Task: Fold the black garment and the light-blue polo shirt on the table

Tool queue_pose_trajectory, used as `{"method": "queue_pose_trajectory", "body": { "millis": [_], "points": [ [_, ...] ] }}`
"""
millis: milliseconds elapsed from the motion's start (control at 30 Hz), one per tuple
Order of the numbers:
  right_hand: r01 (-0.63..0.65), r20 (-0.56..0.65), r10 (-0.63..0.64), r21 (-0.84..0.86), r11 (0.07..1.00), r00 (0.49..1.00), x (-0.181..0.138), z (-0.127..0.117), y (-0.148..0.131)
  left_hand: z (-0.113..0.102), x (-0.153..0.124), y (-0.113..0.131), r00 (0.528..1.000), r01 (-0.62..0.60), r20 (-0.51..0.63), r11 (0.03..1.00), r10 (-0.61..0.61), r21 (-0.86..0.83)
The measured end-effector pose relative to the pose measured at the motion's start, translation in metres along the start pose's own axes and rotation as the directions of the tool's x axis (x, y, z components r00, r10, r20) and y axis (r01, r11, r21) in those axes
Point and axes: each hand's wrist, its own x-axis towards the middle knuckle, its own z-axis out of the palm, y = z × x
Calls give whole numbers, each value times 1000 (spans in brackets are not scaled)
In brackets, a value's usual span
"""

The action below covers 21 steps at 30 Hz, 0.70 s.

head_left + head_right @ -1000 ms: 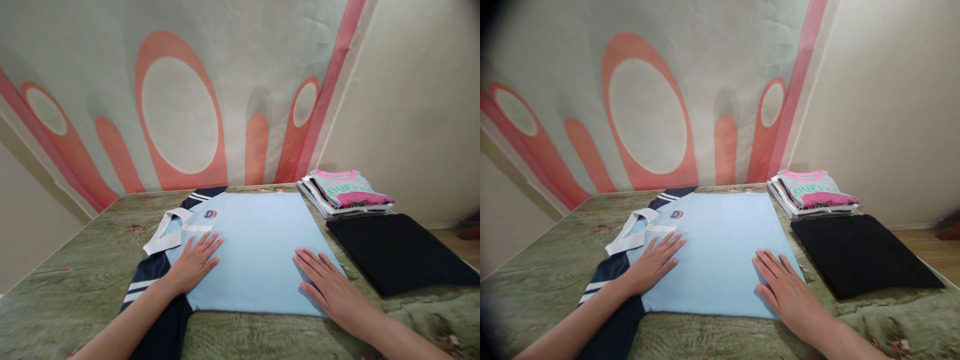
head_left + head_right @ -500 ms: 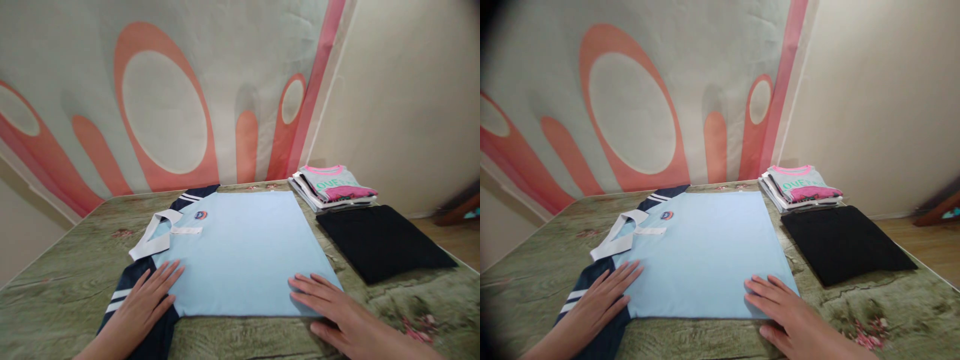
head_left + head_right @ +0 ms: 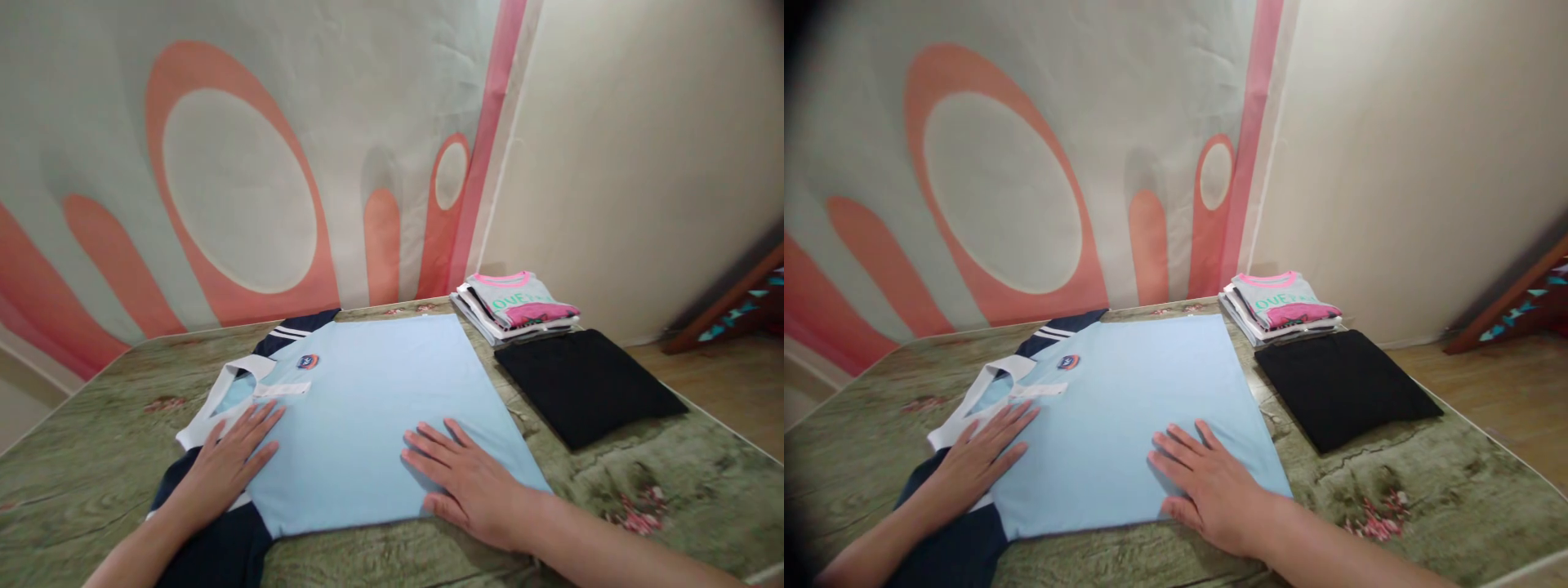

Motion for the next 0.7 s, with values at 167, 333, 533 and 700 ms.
{"method": "queue_pose_trajectory", "body": {
  "millis": [167,333,533,700],
  "points": [
    [46,11,-46,-15,999,999,34,-18,32,6,2,-13,995,99,7,994,-99,48],
    [44,-9,-44,13,999,999,35,-13,25,5,-11,-14,985,164,42,986,-166,40],
    [84,-114,-65,170,982,991,-8,-17,20,-21,-29,-51,980,170,139,962,-142,-216],
    [-199,-438,238,134,971,867,27,-32,64,-38,8,-78,958,284,8,937,-288,-204]
  ]
}}
